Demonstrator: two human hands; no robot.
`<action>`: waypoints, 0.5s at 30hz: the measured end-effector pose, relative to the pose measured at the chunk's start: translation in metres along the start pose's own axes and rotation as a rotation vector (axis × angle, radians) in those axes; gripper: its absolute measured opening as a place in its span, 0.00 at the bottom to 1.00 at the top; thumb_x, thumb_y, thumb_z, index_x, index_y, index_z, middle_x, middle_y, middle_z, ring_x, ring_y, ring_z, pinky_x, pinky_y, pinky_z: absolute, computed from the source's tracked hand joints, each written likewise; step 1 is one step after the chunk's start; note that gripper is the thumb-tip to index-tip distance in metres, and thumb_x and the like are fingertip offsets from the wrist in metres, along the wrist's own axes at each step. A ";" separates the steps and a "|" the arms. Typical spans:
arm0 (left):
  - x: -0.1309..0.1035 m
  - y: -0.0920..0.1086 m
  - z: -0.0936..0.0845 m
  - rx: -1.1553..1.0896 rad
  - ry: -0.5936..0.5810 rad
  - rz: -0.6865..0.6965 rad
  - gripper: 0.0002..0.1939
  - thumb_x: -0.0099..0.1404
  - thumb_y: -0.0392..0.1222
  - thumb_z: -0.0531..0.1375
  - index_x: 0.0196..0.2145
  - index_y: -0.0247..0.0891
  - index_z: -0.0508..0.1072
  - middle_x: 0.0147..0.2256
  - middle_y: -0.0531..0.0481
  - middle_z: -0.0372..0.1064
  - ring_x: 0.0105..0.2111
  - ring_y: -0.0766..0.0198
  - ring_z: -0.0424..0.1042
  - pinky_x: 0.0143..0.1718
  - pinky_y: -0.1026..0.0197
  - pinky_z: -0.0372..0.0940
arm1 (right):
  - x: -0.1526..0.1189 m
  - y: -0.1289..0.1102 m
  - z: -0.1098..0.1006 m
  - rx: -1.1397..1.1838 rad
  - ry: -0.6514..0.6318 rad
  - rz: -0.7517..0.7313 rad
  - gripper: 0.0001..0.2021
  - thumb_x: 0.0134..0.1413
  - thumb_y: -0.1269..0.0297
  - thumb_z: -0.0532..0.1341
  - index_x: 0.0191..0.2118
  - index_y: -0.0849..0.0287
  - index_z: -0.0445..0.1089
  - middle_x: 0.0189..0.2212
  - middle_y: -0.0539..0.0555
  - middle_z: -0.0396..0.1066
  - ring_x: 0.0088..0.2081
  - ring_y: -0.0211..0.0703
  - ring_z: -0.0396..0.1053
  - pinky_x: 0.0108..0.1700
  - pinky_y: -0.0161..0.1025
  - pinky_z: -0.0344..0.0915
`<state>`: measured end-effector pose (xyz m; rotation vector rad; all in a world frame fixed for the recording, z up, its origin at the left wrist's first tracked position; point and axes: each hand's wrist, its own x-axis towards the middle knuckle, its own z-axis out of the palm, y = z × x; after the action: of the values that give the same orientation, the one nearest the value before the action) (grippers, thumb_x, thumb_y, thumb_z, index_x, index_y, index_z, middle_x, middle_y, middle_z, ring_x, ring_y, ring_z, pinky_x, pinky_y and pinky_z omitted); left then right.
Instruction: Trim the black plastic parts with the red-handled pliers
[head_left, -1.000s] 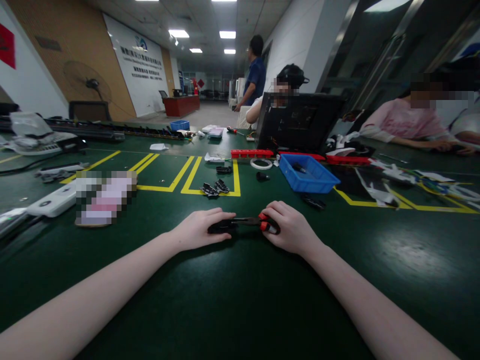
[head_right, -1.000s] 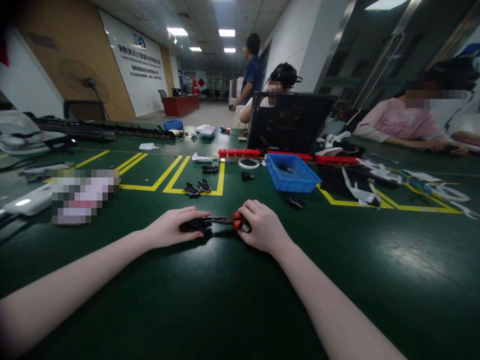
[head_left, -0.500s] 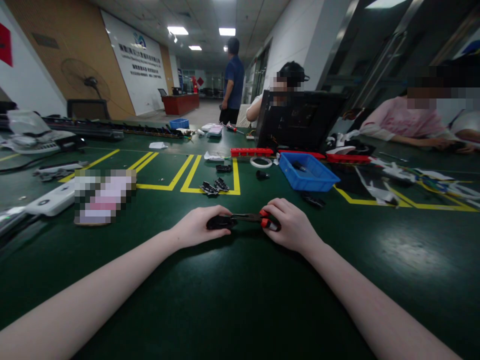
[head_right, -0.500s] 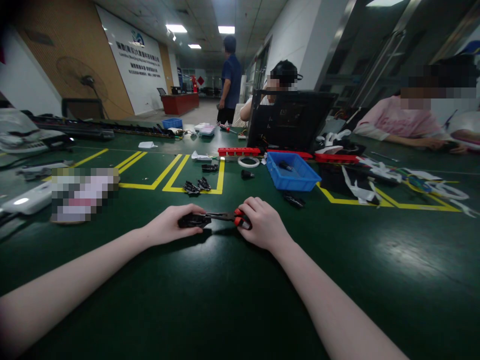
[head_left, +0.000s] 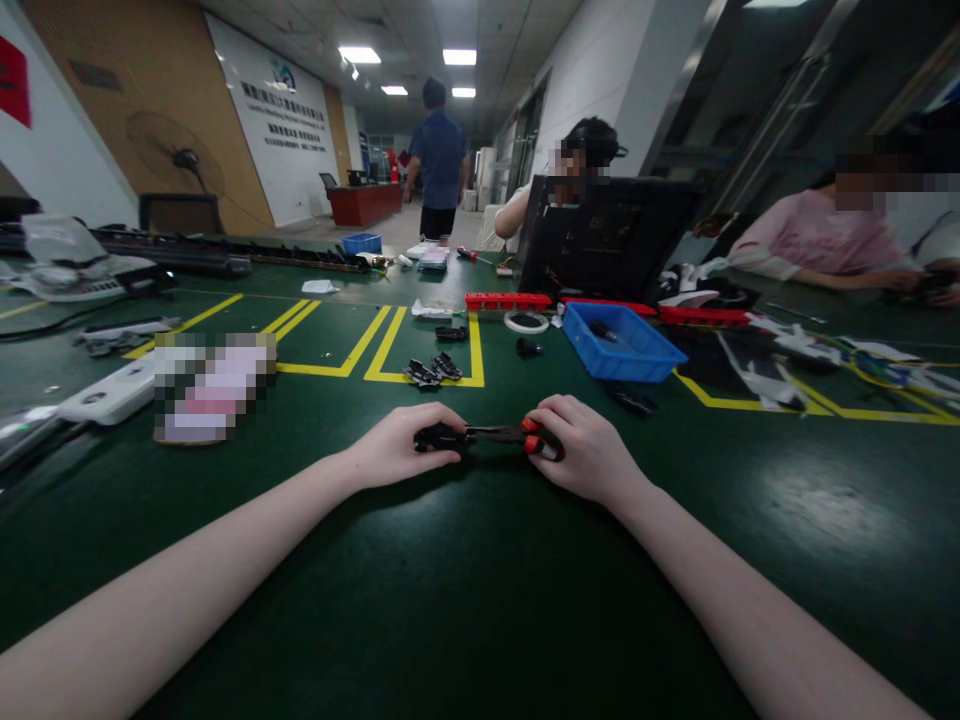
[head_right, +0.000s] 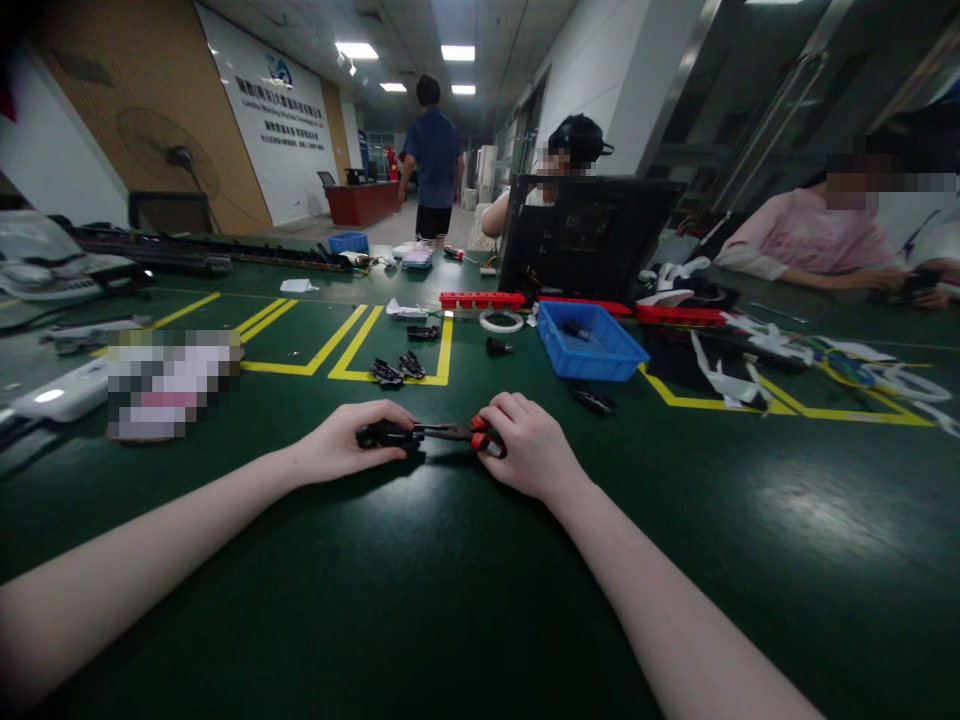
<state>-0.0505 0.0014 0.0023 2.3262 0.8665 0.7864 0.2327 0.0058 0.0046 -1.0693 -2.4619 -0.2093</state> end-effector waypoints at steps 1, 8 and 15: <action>0.000 0.000 0.000 0.003 -0.002 -0.004 0.15 0.62 0.39 0.64 0.46 0.38 0.70 0.46 0.46 0.71 0.45 0.57 0.72 0.48 0.52 0.68 | 0.000 0.000 0.000 -0.008 -0.006 -0.007 0.12 0.47 0.67 0.61 0.41 0.60 0.68 0.40 0.59 0.68 0.39 0.50 0.65 0.40 0.45 0.65; 0.000 0.002 0.000 0.019 -0.022 0.034 0.16 0.62 0.37 0.64 0.48 0.40 0.71 0.47 0.46 0.71 0.47 0.57 0.71 0.49 0.53 0.68 | 0.001 -0.002 -0.001 -0.041 -0.009 -0.045 0.11 0.48 0.68 0.60 0.41 0.61 0.68 0.39 0.60 0.68 0.39 0.50 0.65 0.40 0.45 0.64; -0.001 0.004 -0.001 0.030 -0.032 0.070 0.17 0.62 0.37 0.64 0.49 0.40 0.71 0.48 0.46 0.71 0.47 0.58 0.72 0.48 0.55 0.68 | 0.001 -0.007 -0.002 -0.069 -0.017 -0.045 0.10 0.49 0.68 0.60 0.39 0.62 0.69 0.37 0.59 0.67 0.37 0.47 0.64 0.38 0.42 0.63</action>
<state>-0.0495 -0.0018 0.0053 2.4004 0.7922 0.7681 0.2277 0.0013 0.0067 -1.0484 -2.5127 -0.3028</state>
